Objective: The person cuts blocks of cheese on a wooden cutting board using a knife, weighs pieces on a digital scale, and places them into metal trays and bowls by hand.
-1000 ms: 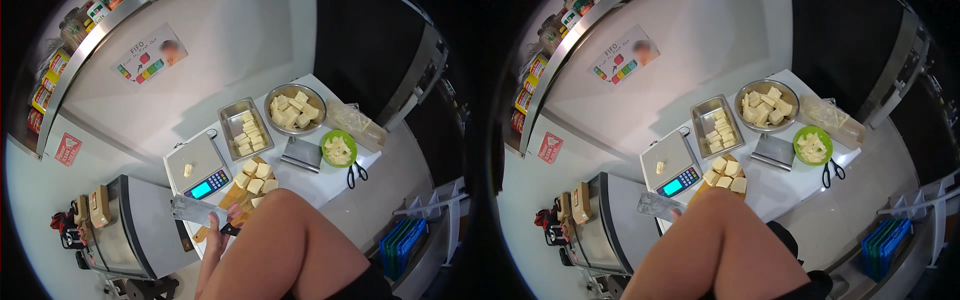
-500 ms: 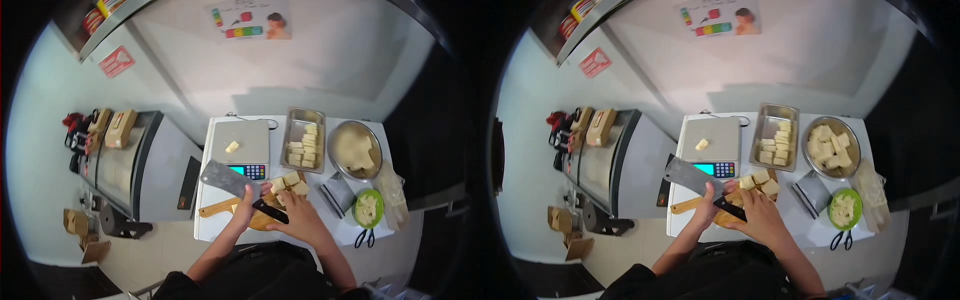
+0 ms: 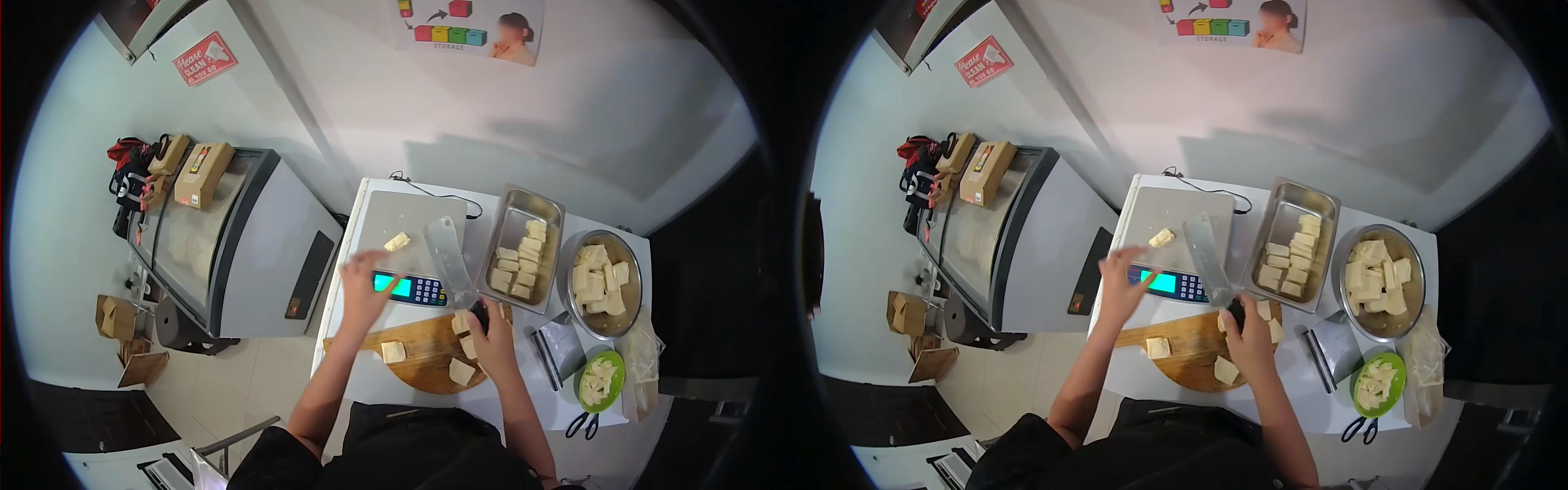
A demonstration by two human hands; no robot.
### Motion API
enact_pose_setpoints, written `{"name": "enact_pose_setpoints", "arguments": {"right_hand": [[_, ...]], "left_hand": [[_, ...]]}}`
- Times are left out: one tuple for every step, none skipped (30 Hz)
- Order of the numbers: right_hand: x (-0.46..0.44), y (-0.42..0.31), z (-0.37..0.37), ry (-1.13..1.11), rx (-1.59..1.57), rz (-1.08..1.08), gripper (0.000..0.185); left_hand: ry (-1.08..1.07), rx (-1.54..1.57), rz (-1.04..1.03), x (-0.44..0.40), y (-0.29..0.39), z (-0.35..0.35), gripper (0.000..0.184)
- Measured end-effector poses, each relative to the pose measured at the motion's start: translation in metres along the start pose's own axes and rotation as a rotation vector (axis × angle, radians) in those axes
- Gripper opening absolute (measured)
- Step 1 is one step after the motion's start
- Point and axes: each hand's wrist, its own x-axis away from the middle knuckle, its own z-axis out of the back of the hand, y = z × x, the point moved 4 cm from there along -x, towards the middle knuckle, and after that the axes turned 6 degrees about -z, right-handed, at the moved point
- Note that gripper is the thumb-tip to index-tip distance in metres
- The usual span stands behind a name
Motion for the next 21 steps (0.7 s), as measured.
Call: {"name": "enact_pose_setpoints", "arguments": {"right_hand": [[-0.006,0.01,-0.005,-0.051,-0.08,-0.104,0.033],[-0.01,0.018,-0.011,-0.101,-0.159,-0.207,0.031],[-0.013,0.025,-0.017,-0.147,-0.237,-0.311,0.028],[-0.016,0.027,-0.022,-0.149,-0.236,-0.312,0.028],[-0.02,0.029,-0.026,-0.171,-0.277,-0.337,0.028],[-0.023,0.03,-0.029,-0.193,-0.319,-0.362,0.028],[-0.025,0.031,-0.031,-0.215,-0.362,-0.388,0.027],[-0.027,0.032,-0.032,-0.214,-0.359,-0.391,0.027],[-0.027,0.033,-0.033,-0.224,-0.342,-0.424,0.028],[-0.026,0.033,-0.035,-0.235,-0.326,-0.458,0.029],[-0.026,0.034,-0.036,-0.245,-0.31,-0.492,0.03],[-0.027,0.035,-0.04,-0.245,-0.311,-0.496,0.03],[-0.027,0.036,-0.046,-0.268,-0.337,-0.477,0.029],[-0.027,0.036,-0.053,-0.292,-0.364,-0.46,0.028],[-0.026,0.035,-0.058,-0.314,-0.393,-0.443,0.027],[-0.027,0.035,-0.061,-0.31,-0.397,-0.451,0.027],[-0.029,0.033,-0.064,-0.352,-0.471,-0.467,0.028],[-0.03,0.031,-0.066,-0.388,-0.545,-0.484,0.028],[-0.029,0.032,-0.065,-0.416,-0.62,-0.503,0.028],[-0.027,0.034,-0.058,-0.39,-0.625,-0.514,0.028],[-0.024,0.036,-0.051,-0.376,-0.652,-0.526,0.028]], "left_hand": [[0.156,-0.155,-0.059,-0.011,-0.006,0.008,0.046],[0.155,-0.157,-0.052,-0.02,-0.014,0.004,0.046],[0.127,-0.17,-0.058,-0.029,-0.024,-0.004,0.045],[0.098,-0.18,-0.066,-0.038,-0.031,-0.012,0.044],[0.07,-0.188,-0.076,-0.045,-0.034,-0.019,0.043],[0.071,-0.184,-0.076,-0.051,-0.038,-0.023,0.043],[0.035,-0.182,-0.093,-0.055,-0.04,-0.029,0.043],[-0.002,-0.181,-0.11,-0.059,-0.043,-0.034,0.043],[-0.041,-0.18,-0.126,-0.061,-0.046,-0.039,0.044],[-0.047,-0.178,-0.125,-0.062,-0.047,-0.039,0.044],[-0.056,-0.164,-0.128,-0.064,-0.049,-0.04,0.041],[-0.063,-0.15,-0.132,-0.067,-0.05,-0.04,0.038],[-0.071,-0.136,-0.136,-0.068,-0.051,-0.04,0.036],[-0.079,-0.136,-0.137,-0.07,-0.052,-0.039,0.036],[-0.078,-0.121,-0.145,-0.071,-0.053,-0.038,0.035],[-0.078,-0.105,-0.154,-0.072,-0.053,-0.037,0.035],[-0.079,-0.089,-0.166,-0.073,-0.053,-0.036,0.034],[-0.093,-0.085,-0.175,-0.075,-0.054,-0.034,0.034],[-0.113,-0.064,-0.165,-0.077,-0.054,-0.033,0.034],[-0.134,-0.039,-0.158,-0.081,-0.052,-0.034,0.035],[-0.157,-0.014,-0.153,-0.085,-0.046,-0.04,0.035]]}}
